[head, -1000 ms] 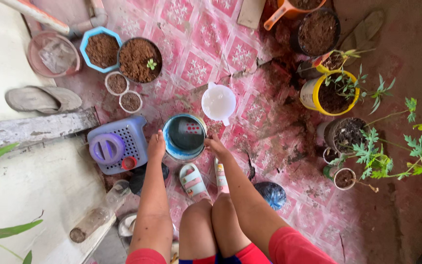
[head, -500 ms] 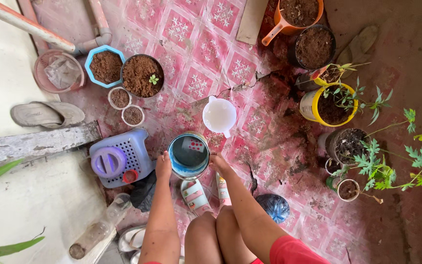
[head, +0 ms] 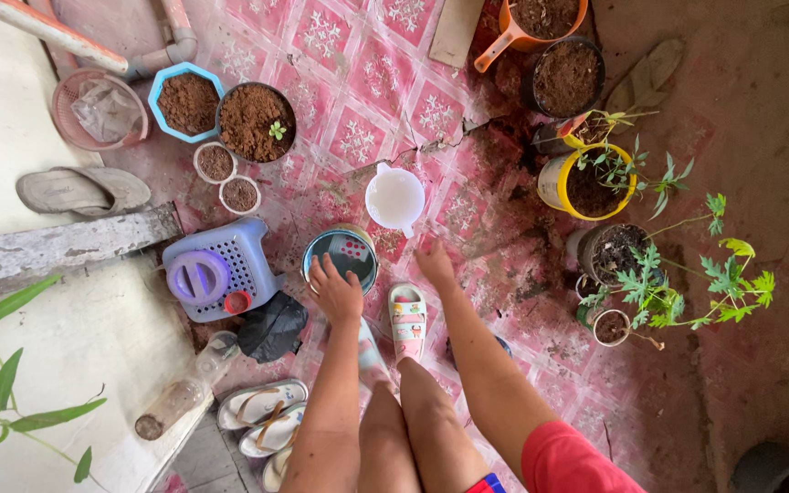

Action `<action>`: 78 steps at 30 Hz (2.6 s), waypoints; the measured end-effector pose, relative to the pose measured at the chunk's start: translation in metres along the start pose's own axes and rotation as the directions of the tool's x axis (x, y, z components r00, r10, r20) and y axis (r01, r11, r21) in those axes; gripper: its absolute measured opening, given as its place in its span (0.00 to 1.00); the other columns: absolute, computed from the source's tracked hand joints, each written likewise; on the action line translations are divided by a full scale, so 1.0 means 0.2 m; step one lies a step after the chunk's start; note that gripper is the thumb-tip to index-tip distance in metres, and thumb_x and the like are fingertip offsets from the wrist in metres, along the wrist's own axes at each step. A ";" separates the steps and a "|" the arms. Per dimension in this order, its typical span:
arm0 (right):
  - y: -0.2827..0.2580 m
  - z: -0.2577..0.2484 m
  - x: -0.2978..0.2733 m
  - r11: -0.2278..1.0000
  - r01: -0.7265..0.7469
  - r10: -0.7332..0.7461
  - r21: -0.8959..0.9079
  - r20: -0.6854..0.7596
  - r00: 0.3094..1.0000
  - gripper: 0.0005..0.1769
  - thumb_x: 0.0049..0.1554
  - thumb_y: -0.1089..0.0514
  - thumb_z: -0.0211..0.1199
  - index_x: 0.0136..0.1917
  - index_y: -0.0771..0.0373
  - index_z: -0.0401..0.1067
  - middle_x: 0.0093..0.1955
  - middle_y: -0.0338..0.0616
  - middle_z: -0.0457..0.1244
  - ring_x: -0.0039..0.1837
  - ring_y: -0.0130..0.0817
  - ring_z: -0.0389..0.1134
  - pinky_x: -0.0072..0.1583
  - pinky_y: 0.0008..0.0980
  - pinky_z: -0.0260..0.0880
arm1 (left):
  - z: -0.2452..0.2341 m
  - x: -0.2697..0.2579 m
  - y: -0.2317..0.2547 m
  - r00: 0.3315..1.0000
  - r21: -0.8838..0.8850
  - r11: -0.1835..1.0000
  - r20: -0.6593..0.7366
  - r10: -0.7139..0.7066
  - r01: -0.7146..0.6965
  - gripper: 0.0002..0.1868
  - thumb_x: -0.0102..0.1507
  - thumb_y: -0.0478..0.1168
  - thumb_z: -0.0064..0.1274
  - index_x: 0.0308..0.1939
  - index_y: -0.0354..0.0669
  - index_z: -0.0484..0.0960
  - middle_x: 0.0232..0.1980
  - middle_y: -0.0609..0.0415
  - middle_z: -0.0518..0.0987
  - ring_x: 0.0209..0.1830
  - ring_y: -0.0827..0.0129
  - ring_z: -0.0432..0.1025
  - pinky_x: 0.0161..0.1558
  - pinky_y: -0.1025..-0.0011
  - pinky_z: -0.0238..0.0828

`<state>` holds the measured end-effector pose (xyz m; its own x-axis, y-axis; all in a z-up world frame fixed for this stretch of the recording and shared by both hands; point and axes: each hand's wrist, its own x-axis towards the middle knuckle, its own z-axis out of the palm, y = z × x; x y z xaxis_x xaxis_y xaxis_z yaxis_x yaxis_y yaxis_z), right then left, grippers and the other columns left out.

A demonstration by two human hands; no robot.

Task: The person picks up several pairs of sandals and moves them aside, then pours water from a pitcher into a small bucket, transfers the water to a larger white pitcher, and pours water into several potted plants on a ledge before spraying them with a bottle.

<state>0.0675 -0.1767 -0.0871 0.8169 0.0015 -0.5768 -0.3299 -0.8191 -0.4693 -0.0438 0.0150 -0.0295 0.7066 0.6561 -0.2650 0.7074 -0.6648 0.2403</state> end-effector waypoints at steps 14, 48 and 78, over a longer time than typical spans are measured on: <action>0.10 0.16 0.36 0.914 -0.195 0.115 0.354 0.237 0.965 0.46 0.54 0.30 0.61 0.73 0.65 0.62 0.55 0.52 0.68 0.43 0.40 0.73 0.43 0.39 0.75 | 0.09 -0.46 -0.08 0.978 0.003 0.981 0.067 0.196 -0.196 0.42 0.58 0.46 0.59 0.74 0.44 0.61 0.80 0.46 0.54 0.80 0.53 0.49 0.76 0.46 0.42; -0.08 -0.16 -0.12 0.585 -0.246 0.069 0.773 0.254 0.965 0.09 0.59 0.55 0.59 0.46 0.63 0.72 0.32 0.35 0.58 0.32 0.25 0.56 0.34 0.28 0.56 | -0.37 -0.61 -0.36 0.994 -0.102 0.994 -0.102 -0.048 0.037 0.36 0.61 0.42 0.52 0.73 0.38 0.63 0.77 0.41 0.60 0.73 0.47 0.61 0.73 0.51 0.53; -1.19 -1.97 -2.29 0.925 0.128 -0.325 0.358 0.567 0.757 0.17 0.60 0.46 0.60 0.45 0.63 0.74 0.33 0.35 0.62 0.33 0.23 0.61 0.36 0.28 0.62 | -2.58 -1.34 0.24 0.998 -0.999 0.038 0.002 0.069 0.000 0.43 0.74 0.65 0.18 0.75 0.34 0.65 0.77 0.46 0.67 0.80 0.61 0.56 0.78 0.65 0.43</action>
<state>-0.0408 -0.2097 0.5518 0.4570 0.5925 -0.6634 -0.3697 -0.5519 -0.7475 -0.1908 -0.0084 0.5349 0.7540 0.6075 -0.2499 0.0451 0.3317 0.9423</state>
